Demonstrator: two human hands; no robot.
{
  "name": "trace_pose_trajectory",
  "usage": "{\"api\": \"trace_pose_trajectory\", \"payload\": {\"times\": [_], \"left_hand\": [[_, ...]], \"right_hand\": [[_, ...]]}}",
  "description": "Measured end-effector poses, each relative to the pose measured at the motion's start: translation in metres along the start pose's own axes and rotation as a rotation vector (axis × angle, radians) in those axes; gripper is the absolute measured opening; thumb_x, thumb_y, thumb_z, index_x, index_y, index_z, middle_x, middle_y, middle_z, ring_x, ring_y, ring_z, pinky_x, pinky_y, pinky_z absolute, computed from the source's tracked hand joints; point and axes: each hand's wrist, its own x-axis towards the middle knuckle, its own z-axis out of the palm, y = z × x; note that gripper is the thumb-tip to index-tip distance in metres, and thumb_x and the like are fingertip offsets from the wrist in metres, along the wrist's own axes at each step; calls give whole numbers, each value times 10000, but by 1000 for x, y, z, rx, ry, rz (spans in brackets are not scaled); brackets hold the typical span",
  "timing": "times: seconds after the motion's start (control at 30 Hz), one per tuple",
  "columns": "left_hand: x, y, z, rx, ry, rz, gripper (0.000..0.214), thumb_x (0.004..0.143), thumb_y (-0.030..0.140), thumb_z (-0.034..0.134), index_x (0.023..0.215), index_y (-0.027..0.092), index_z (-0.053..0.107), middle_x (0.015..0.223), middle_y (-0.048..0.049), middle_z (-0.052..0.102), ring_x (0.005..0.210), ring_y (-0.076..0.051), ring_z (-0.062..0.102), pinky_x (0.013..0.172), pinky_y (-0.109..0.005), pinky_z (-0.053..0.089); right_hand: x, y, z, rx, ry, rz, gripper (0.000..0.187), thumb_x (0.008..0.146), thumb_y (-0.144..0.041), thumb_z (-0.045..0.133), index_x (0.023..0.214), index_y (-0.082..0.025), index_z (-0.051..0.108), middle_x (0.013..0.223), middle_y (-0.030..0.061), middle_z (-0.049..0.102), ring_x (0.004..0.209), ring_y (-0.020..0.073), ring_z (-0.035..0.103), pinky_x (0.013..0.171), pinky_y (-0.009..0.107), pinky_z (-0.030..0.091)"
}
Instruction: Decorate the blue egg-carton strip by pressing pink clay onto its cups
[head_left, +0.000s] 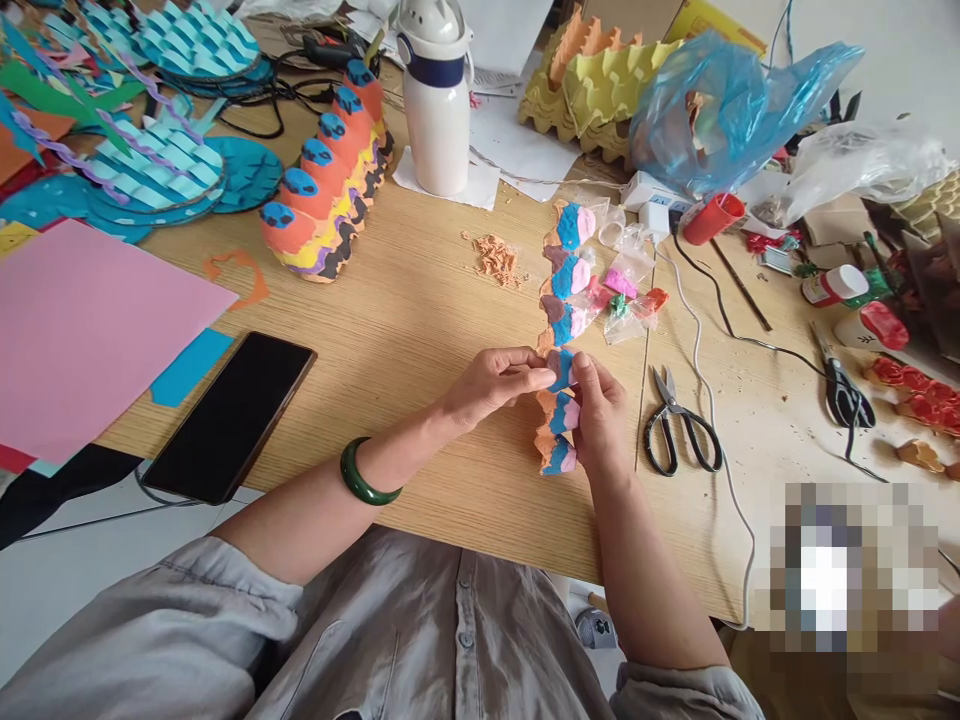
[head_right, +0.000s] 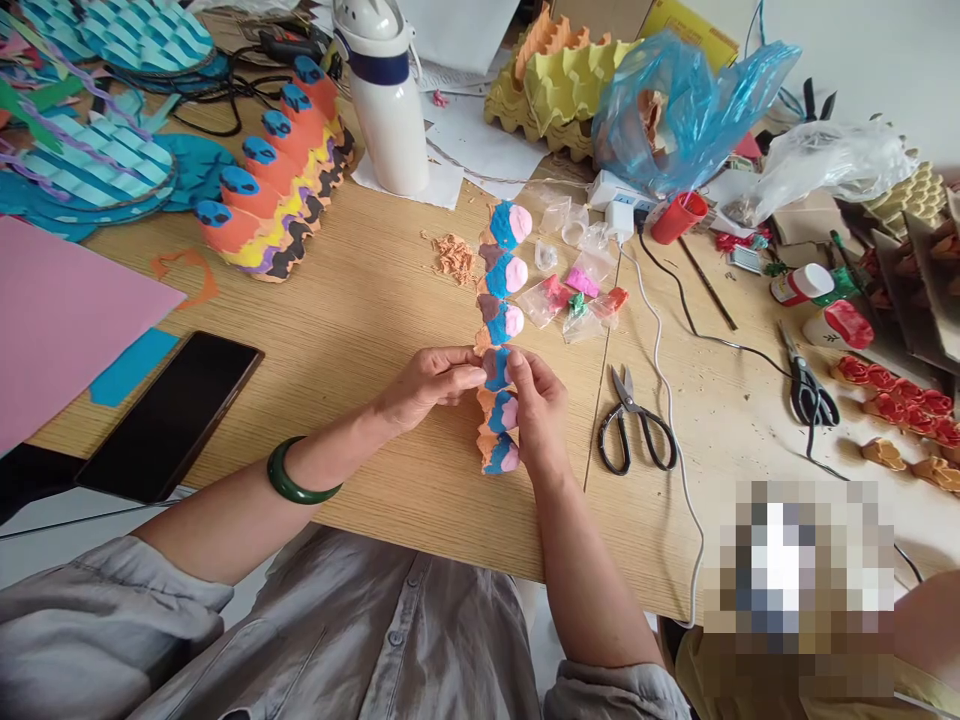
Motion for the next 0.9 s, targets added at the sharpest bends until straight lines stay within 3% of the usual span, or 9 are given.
{"api": "trace_pose_trajectory", "payload": {"times": [0.13,0.23,0.5,0.63,0.73,0.9], "left_hand": [[-1,1,3,22,94,73,321,749,454,750,708,147,667,615,40,472,562,-68,334,526,-241,256],[-2,3,4,36,81,70,317,777,454,719,706,149,672,582,44,434,545,-70,319,520,-248,237],[-1,6,3,-313,11,-73,371,786,495,726,723,148,612,678,31,517,491,-27,250,473,-213,196],[-2,10,4,-282,43,-86,330,746,443,768,730,141,637,654,24,519,531,-44,345,491,-205,228],[-2,13,5,-255,74,-92,330,721,437,764,688,145,612,653,7,550,567,-67,422,521,-221,284],[-2,12,6,-231,133,-83,341,731,432,754,658,153,573,624,20,511,562,-66,412,523,-223,285]], "right_hand": [[-3,0,1,24,-36,3,482,869,-667,634,971,-209,745,847,26,732,799,170,668,687,283,506],[-4,0,0,52,-38,-4,435,889,-624,643,1030,-229,756,956,33,766,831,171,688,712,288,530],[-9,-5,3,117,-15,-20,478,826,-602,733,1157,-259,708,1087,53,790,992,223,745,812,344,595],[-11,-8,4,139,-54,-55,432,833,-523,772,1183,-280,700,1128,41,785,1059,206,735,907,339,582],[-13,-7,5,142,-69,-69,434,834,-519,772,1183,-272,696,1112,44,786,1042,208,736,889,343,592],[-13,-6,7,108,-78,-47,472,826,-547,765,1193,-259,692,1140,61,783,1069,234,735,882,360,598]]}}
